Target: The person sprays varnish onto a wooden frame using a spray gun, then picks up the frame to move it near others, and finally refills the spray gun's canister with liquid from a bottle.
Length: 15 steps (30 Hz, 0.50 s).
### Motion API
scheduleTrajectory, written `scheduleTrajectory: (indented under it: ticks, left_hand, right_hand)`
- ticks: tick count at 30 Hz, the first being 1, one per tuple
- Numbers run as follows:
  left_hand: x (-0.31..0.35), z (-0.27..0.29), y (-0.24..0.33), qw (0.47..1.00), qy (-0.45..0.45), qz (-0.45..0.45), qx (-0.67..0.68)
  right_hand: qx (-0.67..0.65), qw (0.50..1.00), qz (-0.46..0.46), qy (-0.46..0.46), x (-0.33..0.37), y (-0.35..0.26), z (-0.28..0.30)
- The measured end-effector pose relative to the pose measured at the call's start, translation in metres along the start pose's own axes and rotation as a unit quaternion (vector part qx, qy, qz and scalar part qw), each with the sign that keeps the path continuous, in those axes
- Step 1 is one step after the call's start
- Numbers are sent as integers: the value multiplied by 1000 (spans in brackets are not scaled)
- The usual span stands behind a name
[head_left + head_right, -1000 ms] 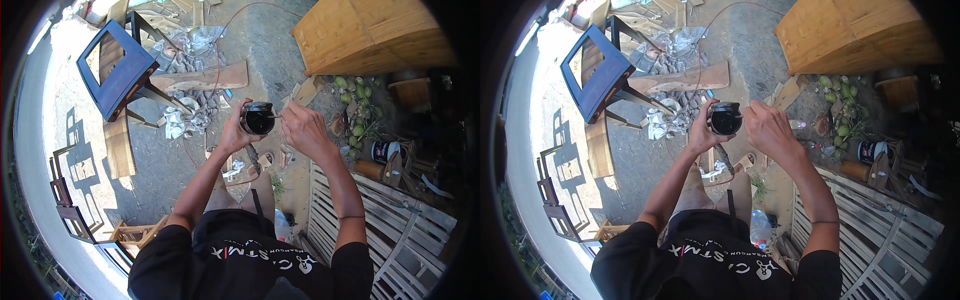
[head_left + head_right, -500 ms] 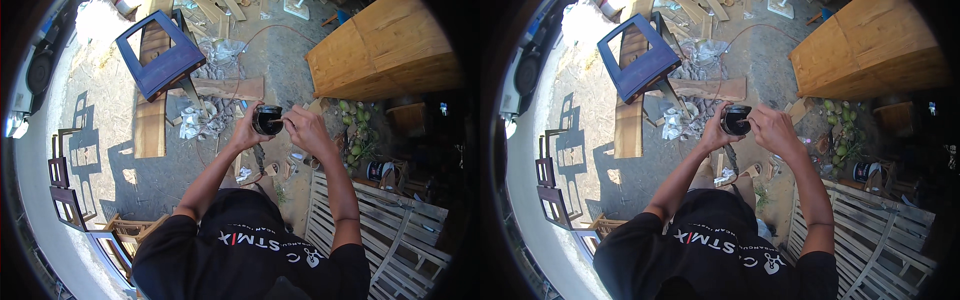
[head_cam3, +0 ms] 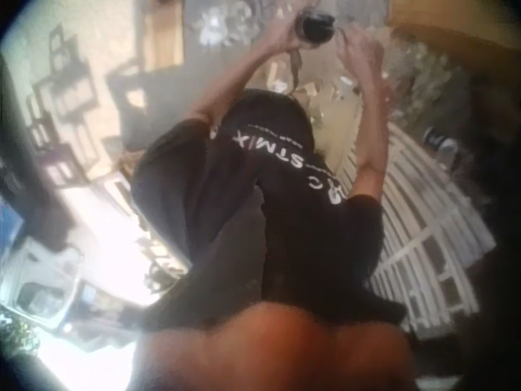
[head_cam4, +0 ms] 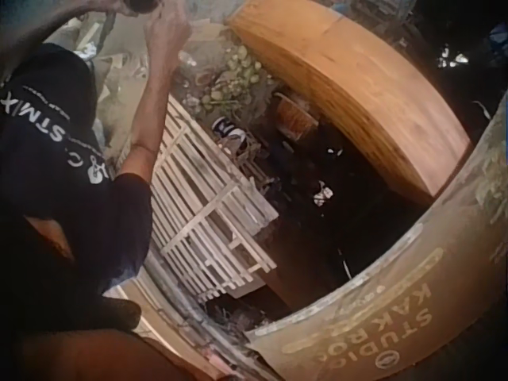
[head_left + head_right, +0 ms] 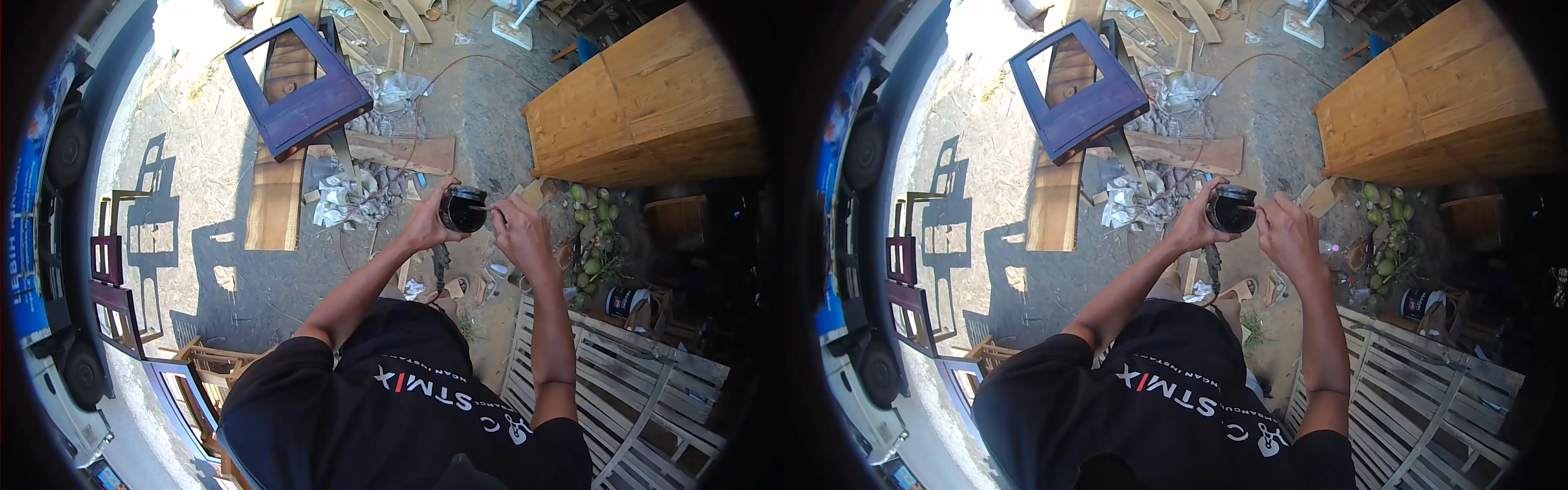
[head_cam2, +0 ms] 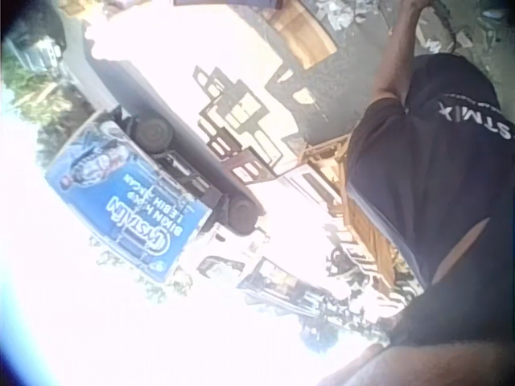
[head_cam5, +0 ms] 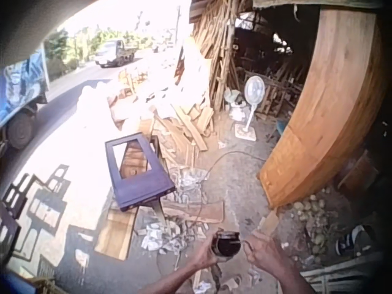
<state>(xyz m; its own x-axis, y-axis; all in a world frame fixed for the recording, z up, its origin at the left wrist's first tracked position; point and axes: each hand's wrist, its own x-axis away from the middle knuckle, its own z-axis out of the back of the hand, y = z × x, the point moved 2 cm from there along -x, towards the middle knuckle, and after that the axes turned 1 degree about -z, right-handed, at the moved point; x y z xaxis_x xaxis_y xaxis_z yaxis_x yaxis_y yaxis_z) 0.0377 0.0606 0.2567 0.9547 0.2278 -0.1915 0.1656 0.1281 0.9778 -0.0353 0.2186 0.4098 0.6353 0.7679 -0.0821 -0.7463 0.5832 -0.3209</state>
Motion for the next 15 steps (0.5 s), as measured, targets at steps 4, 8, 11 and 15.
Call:
scheduleTrajectory:
  ticks: [4,8,11,15]
  left_hand:
    - [-10,-5,1,1000,-18,21,-1]
    - [-15,-3,-3,1000,-9,19,-11]
    - [-22,-4,-5,999,-21,27,-22]
    - [-27,-8,-4,998,-41,34,-13]
  right_hand:
    - [-49,999,-11,-10,3,6,-1]
    - [1,999,-35,25,1,16,-6]
    - [-16,998,-53,42,0,14,-4]
    - [-35,998,-52,23,6,23,-7]
